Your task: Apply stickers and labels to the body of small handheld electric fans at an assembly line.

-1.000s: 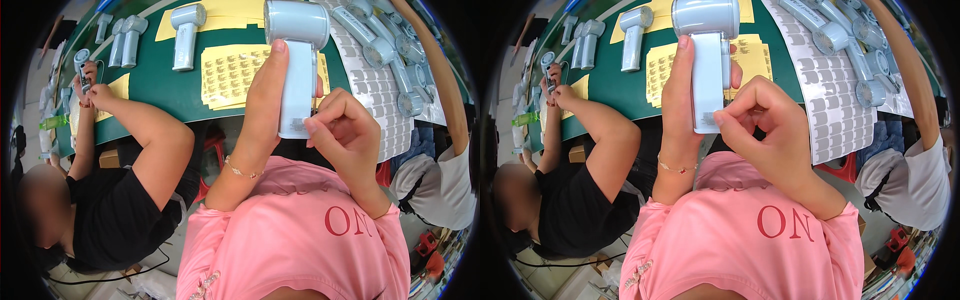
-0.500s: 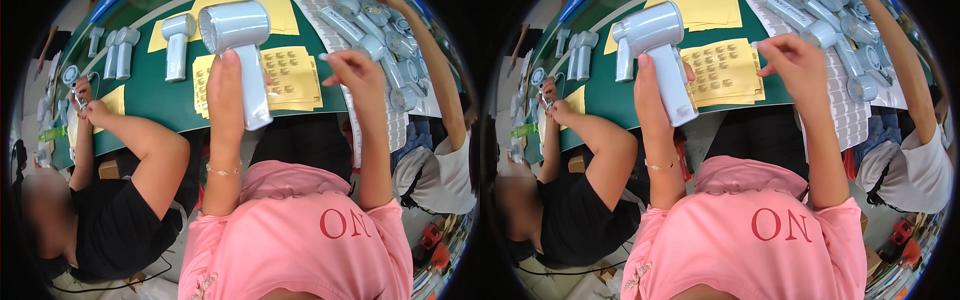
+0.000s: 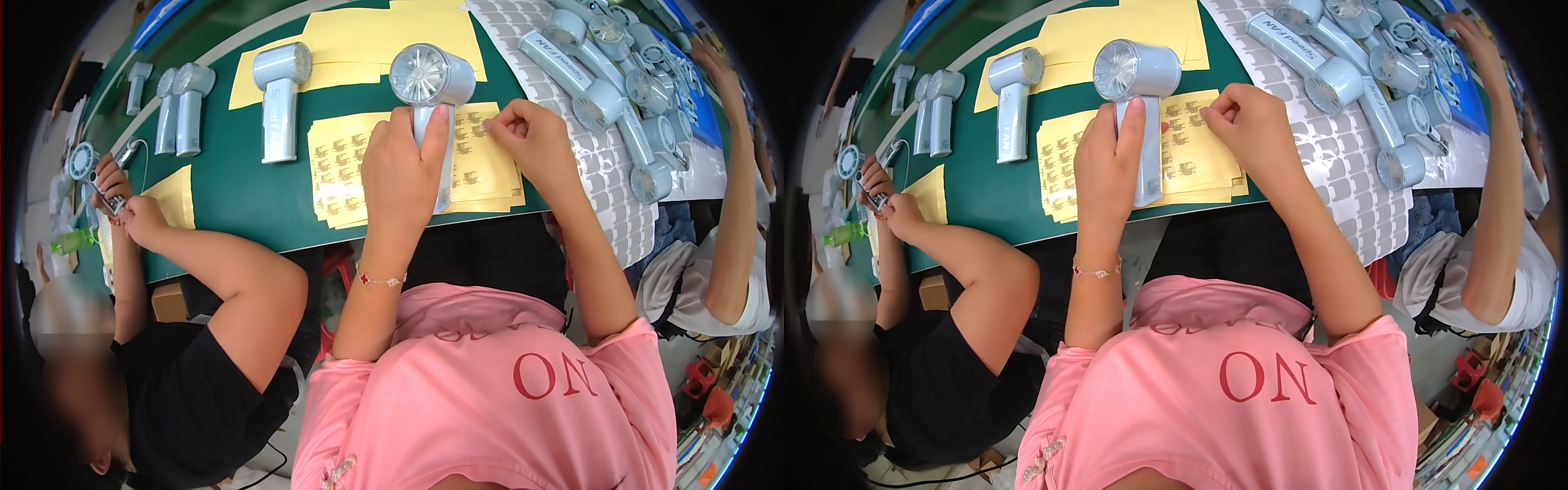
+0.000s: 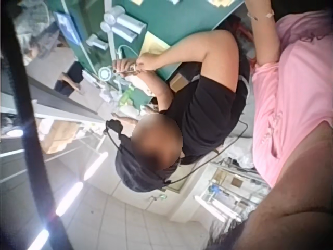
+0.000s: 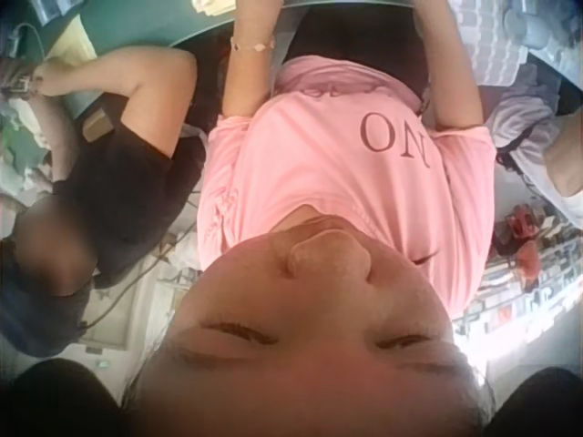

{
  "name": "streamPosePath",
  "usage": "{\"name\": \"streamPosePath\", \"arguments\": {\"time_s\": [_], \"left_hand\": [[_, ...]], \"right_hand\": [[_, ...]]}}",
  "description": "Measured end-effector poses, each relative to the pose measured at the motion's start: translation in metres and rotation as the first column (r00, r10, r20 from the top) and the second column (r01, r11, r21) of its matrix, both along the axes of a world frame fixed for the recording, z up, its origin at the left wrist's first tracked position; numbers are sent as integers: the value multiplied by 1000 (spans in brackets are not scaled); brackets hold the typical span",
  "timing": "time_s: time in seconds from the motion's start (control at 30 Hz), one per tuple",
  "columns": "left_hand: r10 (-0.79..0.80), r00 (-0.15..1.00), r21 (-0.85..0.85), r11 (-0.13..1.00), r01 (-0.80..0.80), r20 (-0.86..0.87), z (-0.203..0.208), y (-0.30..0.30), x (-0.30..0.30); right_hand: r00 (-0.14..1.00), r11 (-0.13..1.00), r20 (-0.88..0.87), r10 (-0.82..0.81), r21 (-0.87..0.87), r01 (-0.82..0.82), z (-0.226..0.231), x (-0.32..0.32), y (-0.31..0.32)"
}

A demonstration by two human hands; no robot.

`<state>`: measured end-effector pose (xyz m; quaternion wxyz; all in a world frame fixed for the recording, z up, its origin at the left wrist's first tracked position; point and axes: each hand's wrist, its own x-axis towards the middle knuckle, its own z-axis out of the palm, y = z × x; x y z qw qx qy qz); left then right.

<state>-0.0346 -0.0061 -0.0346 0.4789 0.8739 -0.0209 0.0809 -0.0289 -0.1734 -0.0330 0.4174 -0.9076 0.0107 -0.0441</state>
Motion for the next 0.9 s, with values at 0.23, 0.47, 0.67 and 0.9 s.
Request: {"name": "streamPosePath", "arguments": {"time_s": [0.23,0.47,0.67,0.9], "left_hand": [[-3,997,85,996,-4,79,1,-2,2],[-45,997,131,991,38,54,5,3,-8],[-98,995,103,990,98,-6,8,11,-9],[-237,961,-804,594,27,-143,19,12,-12]], "right_hand": [[977,870,151,150,-489,-58,9,21,-10],[887,877,392,243,-480,-28,80,254,-115],[961,694,-26,-274,-698,179,25,354,-161],[995,478,-75,-63,-878,-36,67,347,-125]]}}
